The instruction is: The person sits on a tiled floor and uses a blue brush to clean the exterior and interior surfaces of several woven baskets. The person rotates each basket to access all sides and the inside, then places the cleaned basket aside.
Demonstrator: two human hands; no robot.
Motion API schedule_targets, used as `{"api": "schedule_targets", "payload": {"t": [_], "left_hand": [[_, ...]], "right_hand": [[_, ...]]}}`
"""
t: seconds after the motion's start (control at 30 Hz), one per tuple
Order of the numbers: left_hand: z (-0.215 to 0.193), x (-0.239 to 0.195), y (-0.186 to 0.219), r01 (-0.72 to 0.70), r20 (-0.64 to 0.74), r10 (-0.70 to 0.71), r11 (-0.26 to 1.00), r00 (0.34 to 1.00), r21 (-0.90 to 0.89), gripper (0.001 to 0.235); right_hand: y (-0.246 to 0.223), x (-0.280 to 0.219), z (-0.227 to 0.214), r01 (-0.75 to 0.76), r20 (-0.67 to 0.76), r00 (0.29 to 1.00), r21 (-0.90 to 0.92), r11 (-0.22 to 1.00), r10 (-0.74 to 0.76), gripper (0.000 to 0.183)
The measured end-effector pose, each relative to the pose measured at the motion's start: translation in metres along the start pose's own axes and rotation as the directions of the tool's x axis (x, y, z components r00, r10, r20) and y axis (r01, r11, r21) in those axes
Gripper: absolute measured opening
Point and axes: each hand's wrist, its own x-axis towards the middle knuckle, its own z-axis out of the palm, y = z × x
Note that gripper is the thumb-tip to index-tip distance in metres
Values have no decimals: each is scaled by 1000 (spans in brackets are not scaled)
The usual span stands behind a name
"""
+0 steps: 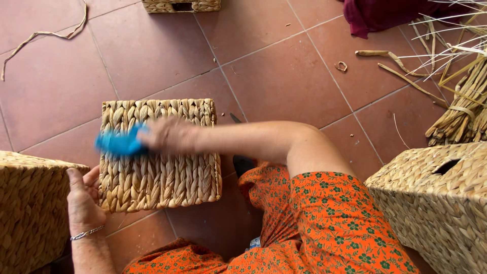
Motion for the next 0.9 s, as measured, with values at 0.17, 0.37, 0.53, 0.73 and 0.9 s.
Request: {"api": "schedule_targets", "payload": {"t": [0.17,0.37,0.53,0.73,0.9], "left_hand": [[-1,15,-29,-34,-55,29,995,998,-91,42],[-23,46,-67,-59,-135,60,998,989,10,26],[-30,52,-83,-122,-134,133,989,982,81,25],[-24,67,-83,-165,-173,202,964,964,206,26],[-26,73,-88,-191,-204,290,896,935,400,28]], "right_hand": [[35,-8,2,-362,420,881,304,881,217,22],[-68,-23,-90,-30,91,992,851,524,-91,26],[-42,-27,-64,37,31,994,800,598,-103,25],[47,-35,-8,-533,423,841,544,648,336,35],[-11,-32,-78,-316,342,938,792,523,49,28]]}}
